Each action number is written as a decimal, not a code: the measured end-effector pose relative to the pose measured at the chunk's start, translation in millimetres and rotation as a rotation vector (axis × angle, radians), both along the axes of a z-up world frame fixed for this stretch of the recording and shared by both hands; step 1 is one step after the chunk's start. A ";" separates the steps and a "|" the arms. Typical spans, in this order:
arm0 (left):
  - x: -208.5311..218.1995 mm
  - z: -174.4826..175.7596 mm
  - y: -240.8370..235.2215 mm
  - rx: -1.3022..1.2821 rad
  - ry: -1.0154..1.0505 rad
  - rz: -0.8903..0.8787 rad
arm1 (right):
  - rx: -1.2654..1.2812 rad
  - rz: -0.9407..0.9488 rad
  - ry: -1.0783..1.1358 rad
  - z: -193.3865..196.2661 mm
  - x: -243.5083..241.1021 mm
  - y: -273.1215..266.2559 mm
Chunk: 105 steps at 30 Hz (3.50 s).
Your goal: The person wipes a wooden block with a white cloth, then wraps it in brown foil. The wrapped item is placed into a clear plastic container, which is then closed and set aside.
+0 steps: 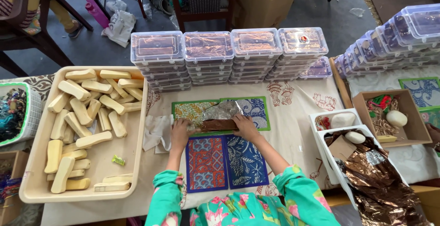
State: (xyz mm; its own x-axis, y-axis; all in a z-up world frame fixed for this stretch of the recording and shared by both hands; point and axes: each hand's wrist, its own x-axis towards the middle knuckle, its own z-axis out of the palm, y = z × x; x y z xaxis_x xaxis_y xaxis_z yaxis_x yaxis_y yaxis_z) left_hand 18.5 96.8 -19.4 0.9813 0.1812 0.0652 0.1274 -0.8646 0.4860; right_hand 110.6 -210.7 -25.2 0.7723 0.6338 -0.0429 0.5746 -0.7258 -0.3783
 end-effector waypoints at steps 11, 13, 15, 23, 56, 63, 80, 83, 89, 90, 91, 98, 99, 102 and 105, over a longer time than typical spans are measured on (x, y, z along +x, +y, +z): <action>88.5 -48.3 -57.5 0.026 -0.009 0.007 | -0.120 0.030 -0.075 5.1 1.7 7.1; 98.2 -59.6 -61.0 0.053 0.014 0.030 | -0.153 0.016 -0.070 5.0 2.4 6.0; 105.1 -75.4 -59.7 0.185 0.014 0.041 | -0.134 0.010 -0.032 6.1 3.3 7.0; 97.6 -61.5 -45.7 -0.523 -0.025 -0.001 | -0.078 -0.008 -0.047 1.4 3.5 5.8; 67.9 -5.1 -71.0 -0.289 -0.020 -0.078 | 0.400 -0.306 0.268 -45.9 37.1 -13.7; 60.8 4.3 -73.1 -0.364 -0.082 -0.111 | 0.491 -0.298 0.499 -61.9 45.8 -16.6; 22.7 11.4 -67.1 0.225 -0.296 -0.527 | 0.492 -0.179 -0.029 -10.8 11.2 -3.9; 15.6 7.2 -66.1 0.276 -0.258 -0.530 | 0.406 -0.160 -0.087 -7.0 2.5 -3.7; 13.0 -12.4 -67.0 0.366 -0.299 -0.495 | 0.189 0.022 -0.148 45.7 -14.1 -8.2; 11.0 -14.9 -66.3 0.414 -0.340 -0.504 | 0.153 0.061 -0.111 56.3 -19.4 -7.3; 11.3 -10.4 -67.5 0.413 -0.340 -0.506 | 0.152 0.060 -0.111 48.8 -20.9 -10.7; 8.1 -11.1 -66.2 0.515 -0.309 -0.549 | 0.143 0.071 -0.410 24.9 -30.8 -13.7; 6.3 -12.5 -65.7 0.486 -0.303 -0.552 | 0.122 0.078 -0.444 28.1 -31.9 -13.1; 1.6 14.4 -70.3 0.324 -0.266 -0.558 | 0.229 -0.001 -0.321 9.7 -27.5 -16.6; 0.8 -9.1 -71.9 0.319 -0.305 -0.464 | 0.216 0.023 -0.367 14.4 -29.8 -17.5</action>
